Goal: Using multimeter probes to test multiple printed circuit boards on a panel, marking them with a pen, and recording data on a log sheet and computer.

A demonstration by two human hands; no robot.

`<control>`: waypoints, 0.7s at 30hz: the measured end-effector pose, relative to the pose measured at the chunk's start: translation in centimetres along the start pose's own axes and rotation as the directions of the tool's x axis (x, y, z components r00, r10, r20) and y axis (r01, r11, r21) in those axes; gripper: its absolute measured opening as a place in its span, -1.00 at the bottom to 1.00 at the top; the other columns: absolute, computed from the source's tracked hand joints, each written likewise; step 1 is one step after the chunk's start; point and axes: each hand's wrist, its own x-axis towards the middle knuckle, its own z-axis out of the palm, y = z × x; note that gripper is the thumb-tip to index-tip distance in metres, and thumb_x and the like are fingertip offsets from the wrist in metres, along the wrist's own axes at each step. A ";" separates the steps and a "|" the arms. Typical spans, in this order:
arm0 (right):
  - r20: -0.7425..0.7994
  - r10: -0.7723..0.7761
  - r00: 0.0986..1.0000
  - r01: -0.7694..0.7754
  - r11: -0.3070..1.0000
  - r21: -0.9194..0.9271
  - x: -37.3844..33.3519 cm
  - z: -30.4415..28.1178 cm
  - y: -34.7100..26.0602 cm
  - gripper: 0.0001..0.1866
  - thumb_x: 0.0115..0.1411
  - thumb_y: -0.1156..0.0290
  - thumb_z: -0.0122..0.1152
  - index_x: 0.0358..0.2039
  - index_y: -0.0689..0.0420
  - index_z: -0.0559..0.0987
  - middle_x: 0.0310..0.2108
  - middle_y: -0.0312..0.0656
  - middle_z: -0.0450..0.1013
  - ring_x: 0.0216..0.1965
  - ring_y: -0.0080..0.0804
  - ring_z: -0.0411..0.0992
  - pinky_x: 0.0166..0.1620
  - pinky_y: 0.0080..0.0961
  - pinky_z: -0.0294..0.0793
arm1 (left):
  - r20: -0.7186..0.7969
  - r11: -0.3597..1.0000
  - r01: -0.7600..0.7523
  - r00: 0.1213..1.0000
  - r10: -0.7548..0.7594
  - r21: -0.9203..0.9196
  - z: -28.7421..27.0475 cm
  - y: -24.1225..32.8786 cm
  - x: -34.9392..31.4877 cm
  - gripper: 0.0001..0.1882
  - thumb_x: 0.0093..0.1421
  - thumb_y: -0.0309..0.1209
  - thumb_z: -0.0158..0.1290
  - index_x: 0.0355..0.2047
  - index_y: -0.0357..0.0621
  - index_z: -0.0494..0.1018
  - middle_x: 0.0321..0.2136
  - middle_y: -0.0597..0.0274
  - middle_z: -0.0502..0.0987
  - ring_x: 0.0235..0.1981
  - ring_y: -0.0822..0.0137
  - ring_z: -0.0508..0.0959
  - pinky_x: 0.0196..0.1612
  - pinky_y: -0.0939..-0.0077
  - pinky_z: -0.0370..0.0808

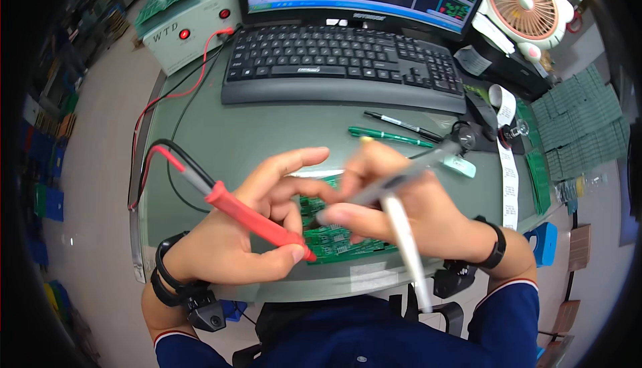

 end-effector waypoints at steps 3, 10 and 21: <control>0.159 -0.104 0.982 0.132 0.974 -0.182 1.4 -0.4 -2.2 -0.59 0.19 0.24 0.29 -0.08 0.21 0.40 -0.44 -0.22 0.48 -0.43 -0.56 0.48 -0.41 -0.60 0.45 | -0.047 0.996 0.002 0.999 -0.007 -0.092 0.9 0.1 -0.6 -0.23 0.09 -0.54 0.10 0.28 -0.26 0.00 -0.23 0.19 0.47 -0.34 0.55 0.43 -0.25 0.63 0.40; -0.104 -0.058 0.993 0.016 0.929 -0.371 0.8 -10.3 -0.1 -0.76 0.32 0.25 0.05 -0.29 0.20 0.47 -0.45 -0.10 0.55 -0.38 -0.30 0.55 -0.29 -0.40 0.52 | -0.256 0.851 -0.208 0.963 0.091 -0.481 -1.7 -0.6 -0.6 -0.78 0.10 -0.46 0.09 -0.35 -0.12 0.24 -0.40 0.24 0.36 -0.45 0.41 0.51 -0.23 0.31 0.64; -0.358 -0.079 0.930 -0.261 0.543 -0.798 1.7 -16.2 4.6 -0.83 0.21 0.31 0.13 -0.41 0.13 0.52 -0.53 -0.11 0.52 -0.42 -0.11 0.52 -0.24 -0.19 0.41 | -0.336 0.794 -0.308 0.932 0.140 -0.524 -1.8 -0.8 -0.9 -0.84 0.15 -0.49 0.04 -0.30 -0.12 0.29 -0.36 0.20 0.39 -0.50 0.45 0.44 -0.33 0.61 0.49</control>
